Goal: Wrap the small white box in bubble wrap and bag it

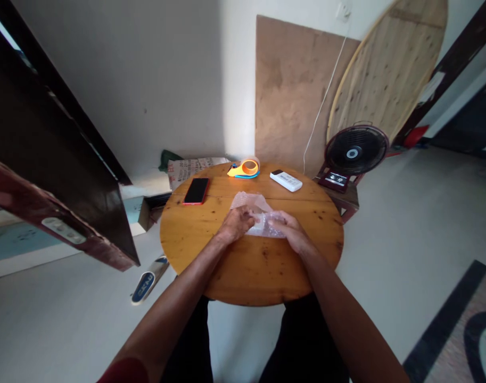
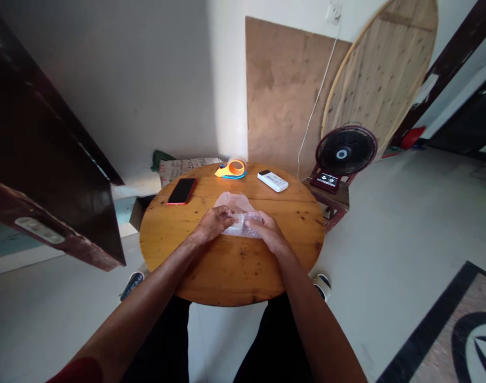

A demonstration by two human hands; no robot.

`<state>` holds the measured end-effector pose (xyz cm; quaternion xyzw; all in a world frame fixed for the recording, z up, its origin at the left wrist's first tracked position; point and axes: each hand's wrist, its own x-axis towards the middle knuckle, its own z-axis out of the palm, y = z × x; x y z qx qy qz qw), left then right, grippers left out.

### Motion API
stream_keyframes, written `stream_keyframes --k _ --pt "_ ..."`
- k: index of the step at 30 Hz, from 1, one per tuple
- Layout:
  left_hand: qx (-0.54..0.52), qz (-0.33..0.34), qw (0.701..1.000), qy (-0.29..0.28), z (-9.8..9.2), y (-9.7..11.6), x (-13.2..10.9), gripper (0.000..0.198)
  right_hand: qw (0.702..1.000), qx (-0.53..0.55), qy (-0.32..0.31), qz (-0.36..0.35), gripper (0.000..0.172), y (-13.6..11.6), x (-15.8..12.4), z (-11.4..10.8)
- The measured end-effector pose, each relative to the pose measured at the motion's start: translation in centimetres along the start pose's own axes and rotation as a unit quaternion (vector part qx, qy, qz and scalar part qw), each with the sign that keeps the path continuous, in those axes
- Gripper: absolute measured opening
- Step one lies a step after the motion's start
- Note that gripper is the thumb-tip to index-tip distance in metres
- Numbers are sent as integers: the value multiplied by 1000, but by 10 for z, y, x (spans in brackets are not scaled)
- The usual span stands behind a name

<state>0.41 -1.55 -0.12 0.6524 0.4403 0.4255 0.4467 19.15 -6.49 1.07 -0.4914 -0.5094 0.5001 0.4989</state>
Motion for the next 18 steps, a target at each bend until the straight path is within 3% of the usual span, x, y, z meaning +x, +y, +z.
stream_keyframes --k 4,10,18 --pt "-80 26 996 -17 6 -10 2 23 998 -7 53 22 33 4 3 2" --pt "-99 4 994 -35 0 2 -4 27 994 -64 84 12 31 9 4 0" --pt "-55 37 996 -59 -4 3 -11 24 995 -95 32 14 18 8 3 -10"
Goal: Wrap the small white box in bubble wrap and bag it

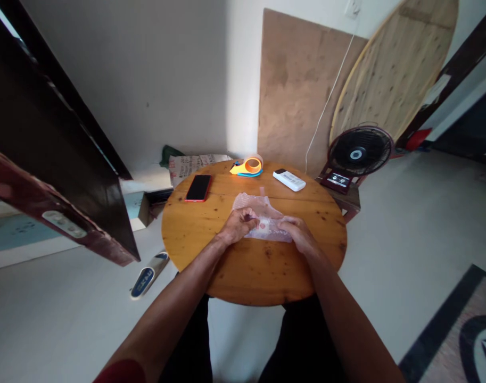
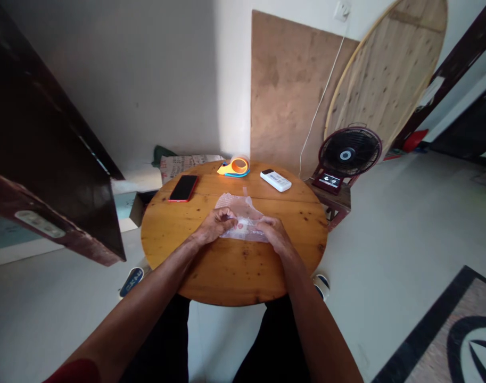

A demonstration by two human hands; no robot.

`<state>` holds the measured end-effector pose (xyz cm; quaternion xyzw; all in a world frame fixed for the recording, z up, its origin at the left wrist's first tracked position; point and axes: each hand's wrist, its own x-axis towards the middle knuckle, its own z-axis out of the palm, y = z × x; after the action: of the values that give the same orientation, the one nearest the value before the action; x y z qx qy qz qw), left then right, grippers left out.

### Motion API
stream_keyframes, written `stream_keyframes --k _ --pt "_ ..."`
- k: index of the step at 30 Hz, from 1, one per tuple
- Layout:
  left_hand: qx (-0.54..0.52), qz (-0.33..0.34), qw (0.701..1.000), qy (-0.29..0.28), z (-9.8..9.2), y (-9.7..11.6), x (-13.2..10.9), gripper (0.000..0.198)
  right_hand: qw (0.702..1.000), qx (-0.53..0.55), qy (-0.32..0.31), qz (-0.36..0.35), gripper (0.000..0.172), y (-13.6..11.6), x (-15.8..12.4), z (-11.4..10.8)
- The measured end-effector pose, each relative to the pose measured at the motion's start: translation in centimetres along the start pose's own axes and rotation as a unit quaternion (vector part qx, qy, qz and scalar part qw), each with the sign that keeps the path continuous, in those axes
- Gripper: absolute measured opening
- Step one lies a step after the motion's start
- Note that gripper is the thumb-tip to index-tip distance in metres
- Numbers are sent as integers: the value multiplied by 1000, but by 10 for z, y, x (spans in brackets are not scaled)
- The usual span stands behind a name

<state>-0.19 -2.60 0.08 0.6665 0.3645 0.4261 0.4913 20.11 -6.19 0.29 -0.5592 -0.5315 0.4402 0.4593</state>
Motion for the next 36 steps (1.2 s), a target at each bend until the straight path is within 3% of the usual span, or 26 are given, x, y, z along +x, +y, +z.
stream_keyframes --k 6,9,16,21,26,31,36 --pt "0 -5 1000 5 1 -4 1 24 1000 -15 12 18 19 5 3 0" --pt "-5 -21 1000 12 2 -2 1 26 998 -54 35 -10 17 8 4 3" --pt "-37 -46 998 9 4 0 2 30 966 -188 51 -171 20 10 1 8" --pt "-30 -37 999 10 3 -1 4 30 889 -312 28 -335 18 -4 -9 12" --pt "-20 -16 1000 17 4 -1 5 28 842 -413 -18 -348 24 -12 -13 18" --pt "32 -23 999 27 -4 -4 3 25 831 -434 -13 -348 27 -7 -13 21" --pt "152 -56 986 41 -29 -3 -1 18 830 -421 -10 -366 29 -5 -12 20"
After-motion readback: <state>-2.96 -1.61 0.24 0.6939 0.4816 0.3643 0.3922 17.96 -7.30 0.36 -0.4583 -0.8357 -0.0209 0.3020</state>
